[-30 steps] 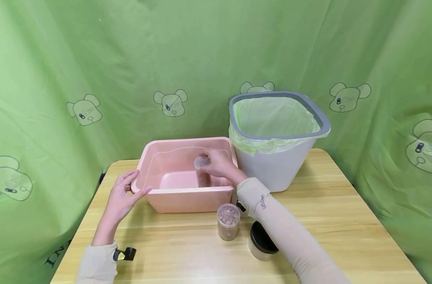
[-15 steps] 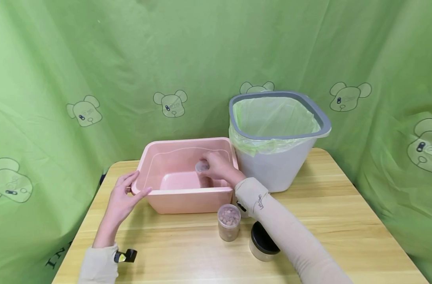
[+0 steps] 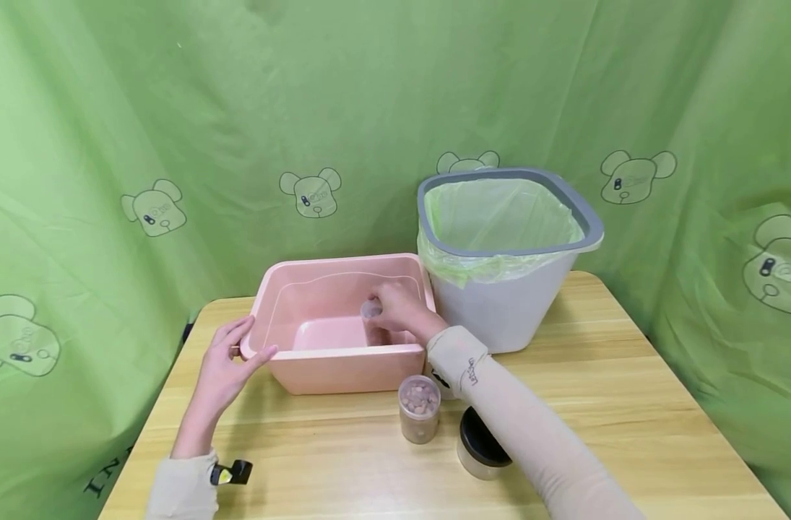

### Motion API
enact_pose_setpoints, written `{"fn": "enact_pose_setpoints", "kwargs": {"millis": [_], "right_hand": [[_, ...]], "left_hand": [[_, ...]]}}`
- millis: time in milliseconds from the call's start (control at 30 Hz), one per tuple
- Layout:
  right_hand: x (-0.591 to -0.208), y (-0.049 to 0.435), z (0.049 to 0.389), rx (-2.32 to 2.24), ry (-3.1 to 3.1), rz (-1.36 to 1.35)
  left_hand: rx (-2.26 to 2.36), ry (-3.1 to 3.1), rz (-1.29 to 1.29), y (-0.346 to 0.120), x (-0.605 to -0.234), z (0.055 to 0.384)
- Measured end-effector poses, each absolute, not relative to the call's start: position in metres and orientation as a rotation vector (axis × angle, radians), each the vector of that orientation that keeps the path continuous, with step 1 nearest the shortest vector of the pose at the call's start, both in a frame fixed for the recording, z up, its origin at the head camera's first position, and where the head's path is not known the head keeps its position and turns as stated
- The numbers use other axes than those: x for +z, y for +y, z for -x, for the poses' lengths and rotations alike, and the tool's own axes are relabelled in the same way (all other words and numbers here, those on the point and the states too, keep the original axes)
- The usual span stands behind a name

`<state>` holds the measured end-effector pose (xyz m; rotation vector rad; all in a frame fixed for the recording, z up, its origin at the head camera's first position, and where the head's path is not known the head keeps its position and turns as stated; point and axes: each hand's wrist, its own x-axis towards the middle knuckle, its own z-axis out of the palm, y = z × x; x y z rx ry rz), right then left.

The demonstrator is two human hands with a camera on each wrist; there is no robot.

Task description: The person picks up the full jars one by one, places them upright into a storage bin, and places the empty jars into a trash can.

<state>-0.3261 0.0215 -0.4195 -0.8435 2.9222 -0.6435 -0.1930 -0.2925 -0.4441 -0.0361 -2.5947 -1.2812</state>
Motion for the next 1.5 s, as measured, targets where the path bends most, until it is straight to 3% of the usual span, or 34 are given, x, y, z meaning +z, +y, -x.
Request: {"fn": "enact_pose_setpoints", "kwargs": {"millis": [533, 800, 1100, 1500], "right_hand": [[-0.416, 0.022, 0.325, -0.650, 2.892, 0.842], [-0.392, 0.034, 0.317, -0.799, 2.861, 0.902], [-0.367, 0.070, 0.273, -1.070, 2.830, 0.981], [-0.380, 0.121, 0.210, -1.441, 2.604, 0.912]], "left_hand": [[-1.273, -2.599, 0.019, -0.292, -0.445, 0.193], [-1.290, -2.587, 0.014, -0.291, -0.446, 0.193], [-1.279, -2.588, 0.015, -0.291, -0.445, 0.191], [-1.296, -2.576, 0.016, -0.291, -0.447, 0.192]]}}
